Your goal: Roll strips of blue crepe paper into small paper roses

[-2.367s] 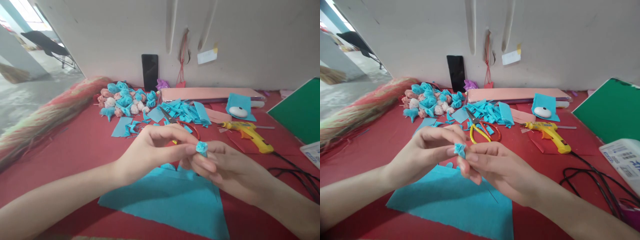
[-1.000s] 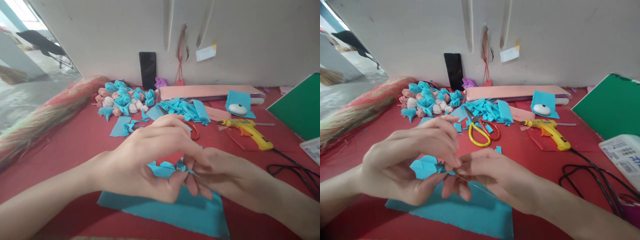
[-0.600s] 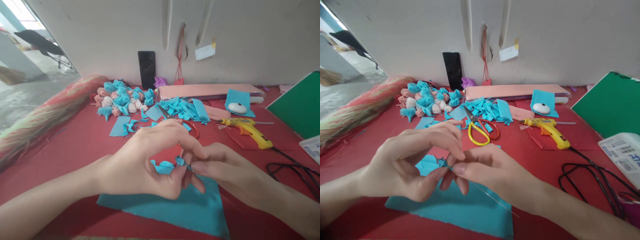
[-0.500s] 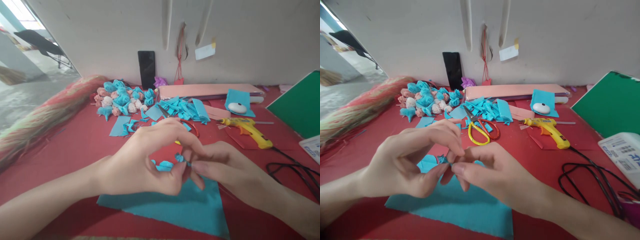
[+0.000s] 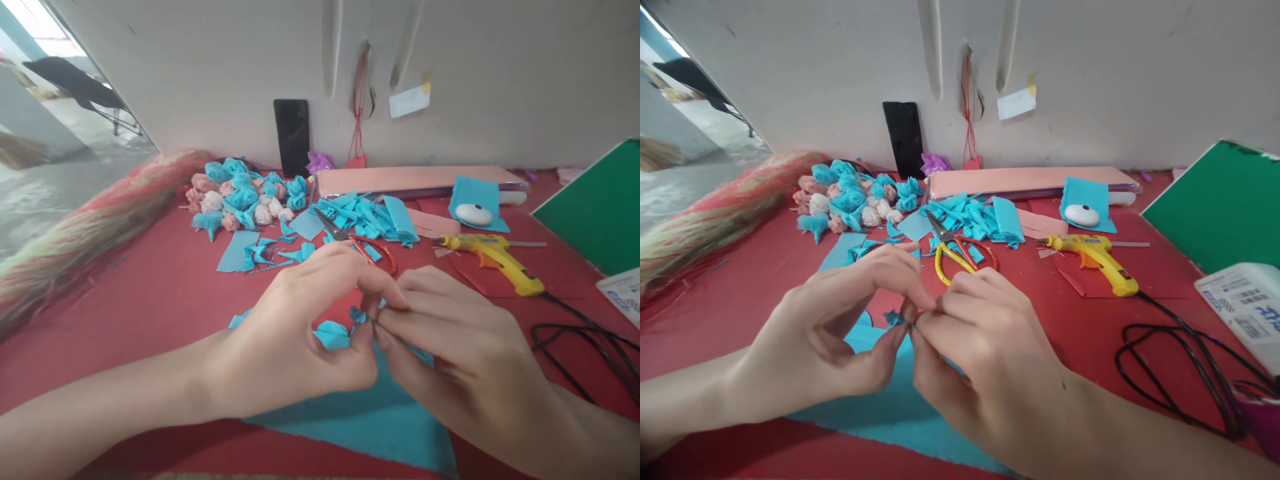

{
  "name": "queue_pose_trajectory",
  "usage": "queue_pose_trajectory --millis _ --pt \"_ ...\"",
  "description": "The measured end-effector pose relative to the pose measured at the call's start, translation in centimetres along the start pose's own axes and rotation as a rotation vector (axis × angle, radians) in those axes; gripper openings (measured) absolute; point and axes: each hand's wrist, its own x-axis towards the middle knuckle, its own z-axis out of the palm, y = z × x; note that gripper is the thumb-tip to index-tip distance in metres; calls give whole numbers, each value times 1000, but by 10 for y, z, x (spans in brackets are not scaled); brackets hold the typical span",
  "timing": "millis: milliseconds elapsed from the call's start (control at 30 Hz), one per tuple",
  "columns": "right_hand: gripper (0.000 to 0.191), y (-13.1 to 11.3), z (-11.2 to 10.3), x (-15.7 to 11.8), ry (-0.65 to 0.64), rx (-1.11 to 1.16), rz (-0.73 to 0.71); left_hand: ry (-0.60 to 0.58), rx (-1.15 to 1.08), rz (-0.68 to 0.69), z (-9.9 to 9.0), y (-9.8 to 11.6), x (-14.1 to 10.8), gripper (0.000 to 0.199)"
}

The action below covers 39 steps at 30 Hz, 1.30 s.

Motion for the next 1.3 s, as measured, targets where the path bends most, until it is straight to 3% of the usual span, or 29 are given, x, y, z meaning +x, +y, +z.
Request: queue_pose_trajectory --millis 267,433,733,867,1033,1167,1300 --pt "30 1 0 2 -3 -165 -121 5 12 109 1 -5 0 30" --pt "29 1 -1 1 -34 -92 -63 -32 130 258 -1 -8 1 31" --pt "26 -2 -3 -1 -52 86 50 -40 157 356 -7 -10 7 28" --pt "24 -4 -2 2 -44 119 88 -48 139 338 -6 -9 7 28" --pt "27 -1 -1 1 -11 39 18 -37 141 300 -6 -9 5 28" --pt "28 -3 -3 2 14 -74 5 -36 100 216 -6 -9 5 31" --pt "26 -5 -5 4 25 -48 12 -62 45 152 -7 -9 5 32"
